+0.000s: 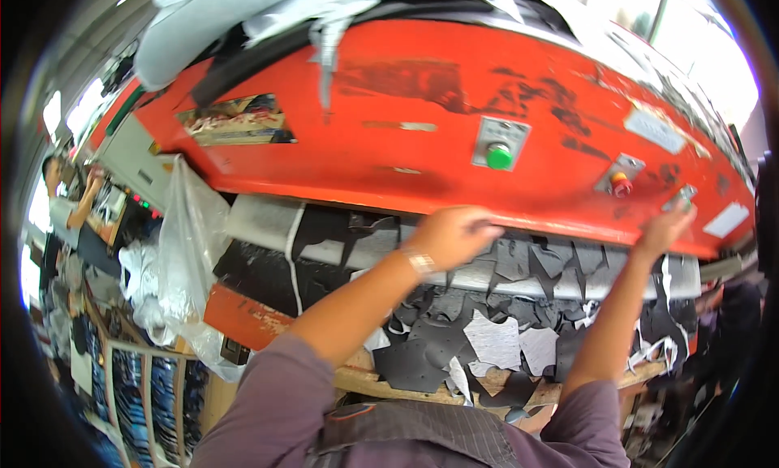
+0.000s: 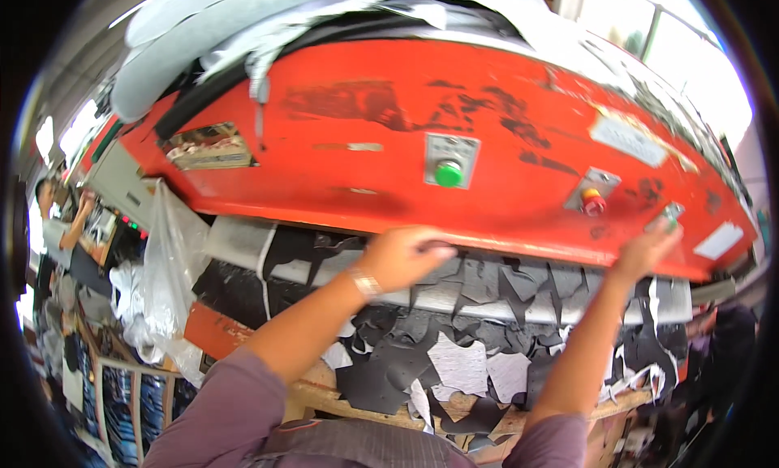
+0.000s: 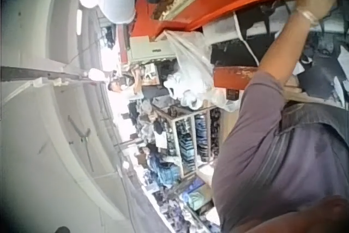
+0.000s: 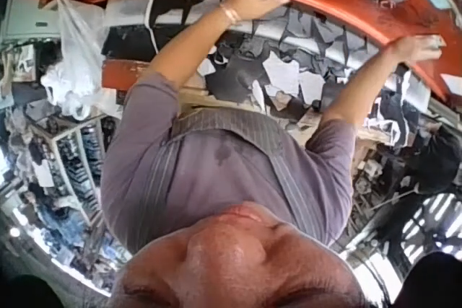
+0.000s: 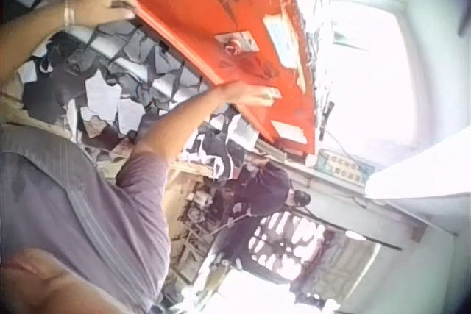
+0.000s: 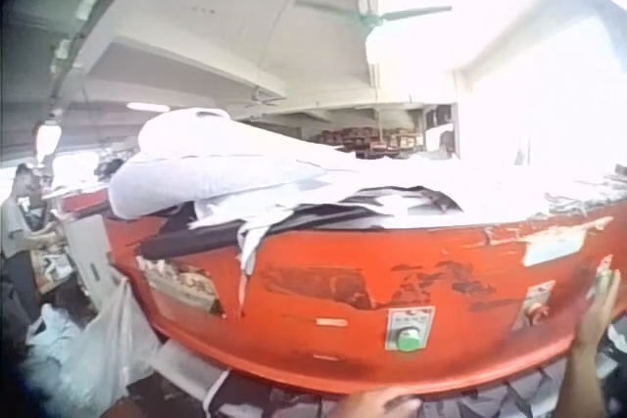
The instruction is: Operate a hydraulic press to cut shoe components from a large sheet of material using metal dies.
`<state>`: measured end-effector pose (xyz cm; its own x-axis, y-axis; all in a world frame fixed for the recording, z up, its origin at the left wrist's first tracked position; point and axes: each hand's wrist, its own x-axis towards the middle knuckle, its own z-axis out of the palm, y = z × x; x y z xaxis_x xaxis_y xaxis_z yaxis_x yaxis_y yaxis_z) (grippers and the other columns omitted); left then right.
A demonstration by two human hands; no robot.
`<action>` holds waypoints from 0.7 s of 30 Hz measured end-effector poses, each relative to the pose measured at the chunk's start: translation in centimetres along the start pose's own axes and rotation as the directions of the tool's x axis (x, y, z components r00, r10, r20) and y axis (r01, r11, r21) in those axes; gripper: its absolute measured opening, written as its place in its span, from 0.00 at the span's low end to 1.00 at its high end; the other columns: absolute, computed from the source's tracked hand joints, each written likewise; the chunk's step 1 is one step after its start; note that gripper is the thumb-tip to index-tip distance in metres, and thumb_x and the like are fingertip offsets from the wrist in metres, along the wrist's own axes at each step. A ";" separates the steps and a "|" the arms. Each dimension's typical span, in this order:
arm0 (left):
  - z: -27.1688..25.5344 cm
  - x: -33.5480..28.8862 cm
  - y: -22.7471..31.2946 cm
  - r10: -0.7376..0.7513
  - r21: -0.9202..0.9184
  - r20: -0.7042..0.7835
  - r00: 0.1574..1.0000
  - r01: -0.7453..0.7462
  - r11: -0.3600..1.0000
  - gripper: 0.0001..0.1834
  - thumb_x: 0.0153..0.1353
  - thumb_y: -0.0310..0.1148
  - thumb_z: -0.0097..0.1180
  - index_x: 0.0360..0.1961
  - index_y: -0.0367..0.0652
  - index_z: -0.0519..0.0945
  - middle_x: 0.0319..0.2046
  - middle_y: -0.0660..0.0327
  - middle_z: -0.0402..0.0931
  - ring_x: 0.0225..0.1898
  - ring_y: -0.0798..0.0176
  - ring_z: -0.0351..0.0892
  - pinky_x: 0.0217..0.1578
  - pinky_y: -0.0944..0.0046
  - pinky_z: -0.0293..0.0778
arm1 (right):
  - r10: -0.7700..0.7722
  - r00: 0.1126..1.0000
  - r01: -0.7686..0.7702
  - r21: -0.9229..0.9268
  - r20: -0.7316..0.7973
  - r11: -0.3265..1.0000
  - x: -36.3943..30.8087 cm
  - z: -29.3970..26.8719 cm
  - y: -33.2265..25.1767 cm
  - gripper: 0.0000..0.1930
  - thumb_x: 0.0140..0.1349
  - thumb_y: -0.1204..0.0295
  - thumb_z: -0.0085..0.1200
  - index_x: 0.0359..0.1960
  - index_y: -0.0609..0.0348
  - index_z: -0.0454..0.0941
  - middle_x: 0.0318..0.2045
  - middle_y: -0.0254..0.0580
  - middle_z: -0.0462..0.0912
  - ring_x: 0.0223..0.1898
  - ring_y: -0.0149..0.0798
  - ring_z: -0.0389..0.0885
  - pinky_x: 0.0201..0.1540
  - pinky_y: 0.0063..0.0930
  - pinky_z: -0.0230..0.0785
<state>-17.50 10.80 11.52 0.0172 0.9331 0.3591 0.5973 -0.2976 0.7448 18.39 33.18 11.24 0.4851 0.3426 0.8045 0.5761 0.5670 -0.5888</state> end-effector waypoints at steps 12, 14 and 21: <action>-1.5 -3.7 2.7 0.070 0.123 -0.127 0.989 -0.055 0.991 0.16 0.62 0.41 0.51 0.25 0.40 0.77 0.25 0.49 0.76 0.32 0.43 0.77 0.33 0.49 0.71 | 0.376 0.903 -0.403 0.108 0.206 0.909 2.6 -4.9 -2.7 0.37 0.69 0.45 0.35 0.67 0.66 0.56 0.68 0.48 0.59 0.70 0.44 0.53 0.69 0.38 0.42; -3.6 -10.9 1.4 -0.274 0.284 0.077 0.959 0.243 0.928 0.18 0.63 0.46 0.50 0.27 0.42 0.79 0.26 0.52 0.78 0.33 0.45 0.78 0.34 0.50 0.72 | 0.389 0.879 -0.433 0.120 0.276 0.893 2.1 -7.5 -3.2 0.36 0.69 0.46 0.35 0.67 0.65 0.57 0.67 0.48 0.60 0.69 0.44 0.55 0.69 0.37 0.43; -2.5 -27.1 -0.1 -0.375 0.447 -0.026 0.927 0.346 0.825 0.17 0.60 0.45 0.53 0.25 0.43 0.80 0.29 0.56 0.79 0.37 0.50 0.77 0.40 0.51 0.70 | 0.053 0.761 -0.269 0.240 0.647 0.933 -9.1 -4.7 -18.1 0.16 0.67 0.61 0.47 0.44 0.62 0.79 0.42 0.41 0.79 0.46 0.34 0.76 0.51 0.29 0.65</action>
<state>-20.03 -14.95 3.15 -0.2289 0.9711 0.0677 0.8569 0.1680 0.4874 6.59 16.28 14.22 -0.0261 0.7755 0.6308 0.2492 0.6162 -0.7471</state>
